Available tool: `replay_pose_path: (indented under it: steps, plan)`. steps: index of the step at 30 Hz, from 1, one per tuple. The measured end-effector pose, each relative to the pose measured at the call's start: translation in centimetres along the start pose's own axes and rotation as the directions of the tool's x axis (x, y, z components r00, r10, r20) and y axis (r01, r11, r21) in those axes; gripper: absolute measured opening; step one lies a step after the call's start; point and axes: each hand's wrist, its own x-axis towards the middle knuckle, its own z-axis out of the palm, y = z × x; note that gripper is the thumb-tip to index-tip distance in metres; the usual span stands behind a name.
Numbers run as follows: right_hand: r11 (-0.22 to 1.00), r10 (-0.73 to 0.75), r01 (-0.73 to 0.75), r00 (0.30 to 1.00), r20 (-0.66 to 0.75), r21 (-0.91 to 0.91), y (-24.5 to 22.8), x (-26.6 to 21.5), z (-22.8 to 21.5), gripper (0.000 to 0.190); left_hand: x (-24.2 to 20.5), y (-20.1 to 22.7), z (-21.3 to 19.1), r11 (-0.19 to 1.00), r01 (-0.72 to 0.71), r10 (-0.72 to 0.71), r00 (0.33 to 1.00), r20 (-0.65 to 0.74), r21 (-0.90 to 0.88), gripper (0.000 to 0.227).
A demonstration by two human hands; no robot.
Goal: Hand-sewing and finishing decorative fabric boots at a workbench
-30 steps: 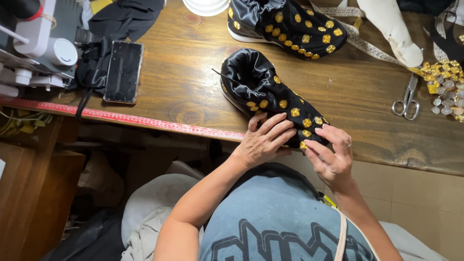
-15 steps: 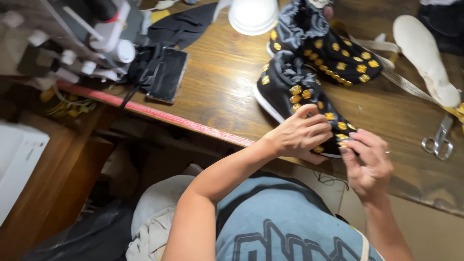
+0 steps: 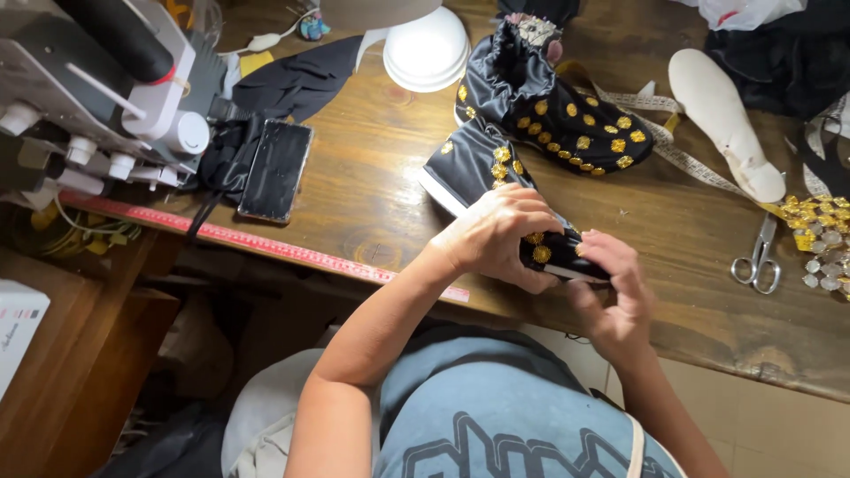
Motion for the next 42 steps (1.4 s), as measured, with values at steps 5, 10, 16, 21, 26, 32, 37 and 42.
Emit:
replay_pose_path:
  steps: [5, 10, 16, 21, 26, 32, 37, 42]
  plan:
    - [0.980, -0.134, 0.142, 0.989, 0.063, -0.140, 3.8, -3.3, 0.1, 0.040, -2.6, -1.3, 2.4, 0.977, -0.155, 0.156, 0.988, 0.003, 0.145, 0.061]
    - [0.972, -0.198, 0.210, 0.974, 0.112, -0.107, 1.1, -3.6, 0.3, 0.032, -5.4, 1.8, 1.2, 0.941, -0.216, 0.237, 0.970, -0.053, 0.262, 0.052]
    - [0.989, 0.064, -0.084, 0.985, 0.157, 0.123, 3.1, -3.9, 0.5, 0.032, -13.0, 1.9, 2.2, 0.897, -0.127, 0.193, 0.974, -0.117, 0.424, 0.037]
    - [0.816, 0.457, -0.537, 0.826, 0.332, 0.213, 5.9, -5.0, 2.9, 0.077, -13.9, 4.6, 1.4, 0.868, 0.031, 0.119, 0.956, -0.269, 0.495, 0.036]
    - [0.733, 0.597, -0.679, 0.665, 0.448, 0.032, 4.9, -4.3, 3.2, 0.063, -16.3, 6.1, 1.7, 0.815, 0.575, -0.486, 0.617, -0.620, -0.066, 0.101]
    - [0.971, 0.154, -0.082, 0.934, 0.322, -0.226, 4.4, 6.2, 2.6, 0.034, -13.1, 7.4, 0.4, 0.687, 0.653, -0.718, 0.539, -0.441, -0.319, 0.144]
    - [0.808, -0.259, 0.404, 0.898, 0.356, -0.429, 7.5, 16.7, 3.4, 0.060, -13.5, 8.4, -0.7, 0.646, 0.756, -0.735, 0.579, -0.354, -0.105, 0.145]
    - [0.617, -0.087, 0.543, 0.766, 0.637, -0.570, 10.4, 21.4, 7.6, 0.067, -13.8, 7.4, -1.1, 0.546, 0.793, -0.837, 0.498, -0.227, -0.270, 0.141]
